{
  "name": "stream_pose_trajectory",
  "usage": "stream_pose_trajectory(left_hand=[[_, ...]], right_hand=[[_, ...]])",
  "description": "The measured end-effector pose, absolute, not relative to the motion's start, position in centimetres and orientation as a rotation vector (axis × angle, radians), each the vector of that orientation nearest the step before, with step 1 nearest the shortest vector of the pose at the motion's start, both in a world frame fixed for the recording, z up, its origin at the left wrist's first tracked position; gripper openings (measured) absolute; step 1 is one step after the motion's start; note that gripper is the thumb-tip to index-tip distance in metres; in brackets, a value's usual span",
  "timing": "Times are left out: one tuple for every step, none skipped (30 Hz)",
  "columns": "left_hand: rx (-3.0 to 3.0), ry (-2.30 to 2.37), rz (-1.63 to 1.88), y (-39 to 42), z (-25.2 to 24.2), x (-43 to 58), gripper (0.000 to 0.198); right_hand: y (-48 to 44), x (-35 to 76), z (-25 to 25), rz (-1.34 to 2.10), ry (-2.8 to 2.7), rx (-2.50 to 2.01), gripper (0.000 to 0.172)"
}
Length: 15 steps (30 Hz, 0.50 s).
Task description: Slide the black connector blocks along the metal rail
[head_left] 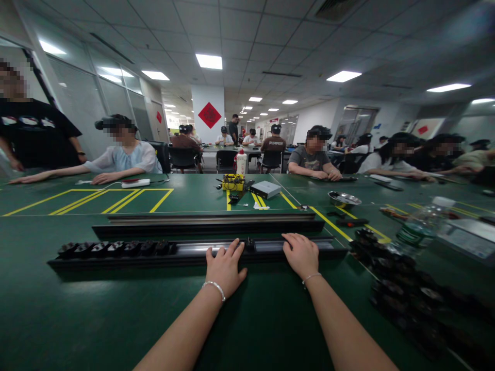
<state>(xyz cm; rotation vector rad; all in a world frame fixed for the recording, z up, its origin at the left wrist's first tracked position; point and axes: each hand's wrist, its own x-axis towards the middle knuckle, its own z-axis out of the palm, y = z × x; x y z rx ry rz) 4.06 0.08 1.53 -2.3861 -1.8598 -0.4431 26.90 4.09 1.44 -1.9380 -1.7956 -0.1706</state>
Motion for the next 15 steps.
stream_pose_trajectory(left_hand=[[-2.389,-1.865,-0.440,0.09,1.57,4.07,0.060],[-2.393,-1.871,-0.434,0.10,1.61,4.07,0.061],[-2.397,-1.878,-0.424,0.10,1.65,4.08,0.061],[-2.398,-1.886,-0.413,0.10,1.67,4.08,0.061],[-2.396,-1.893,-0.404,0.08,1.69,4.08,0.061],[-2.392,-1.899,-0.397,0.07,1.70,4.08,0.061],[-2.387,-1.902,-0.393,0.05,1.71,4.07,0.061],[-2.383,-1.902,-0.393,0.04,1.71,4.07,0.061],[-2.381,-1.899,-0.396,0.02,1.71,4.08,0.061],[-2.382,-1.894,-0.397,0.01,1.71,4.09,0.061],[-2.383,-1.891,-0.394,-0.01,1.73,4.11,0.061],[-2.381,-1.892,-0.388,-0.02,1.75,4.14,0.061],[-2.377,-1.896,-0.379,-0.03,1.78,4.18,0.061],[-2.371,-1.902,-0.368,-0.04,1.82,4.21,0.061],[-2.366,-1.908,-0.358,-0.05,1.86,4.24,0.061]], right_hand=[[4.08,26.90,1.46,-0.170,-1.794,-1.939,0.037],[4.07,26.89,1.47,-0.167,-1.793,-1.937,0.037],[4.06,26.88,1.48,-0.162,-1.794,-1.933,0.037],[4.04,26.86,1.49,-0.155,-1.795,-1.929,0.037],[4.02,26.85,1.51,-0.149,-1.796,-1.926,0.037],[3.99,26.84,1.54,-0.145,-1.796,-1.925,0.037],[3.97,26.83,1.58,-0.141,-1.797,-1.926,0.037],[3.95,26.83,1.63,-0.137,-1.798,-1.927,0.037],[3.92,26.83,1.67,-0.134,-1.798,-1.930,0.037],[3.90,26.83,1.72,-0.130,-1.801,-1.933,0.038],[3.89,26.83,1.76,-0.127,-1.804,-1.938,0.038],[3.88,26.83,1.79,-0.126,-1.806,-1.943,0.038],[3.87,26.83,1.81,-0.128,-1.807,-1.948,0.038],[3.87,26.83,1.81,-0.134,-1.807,-1.952,0.038],[3.87,26.82,1.79,-0.140,-1.807,-1.954,0.037]])
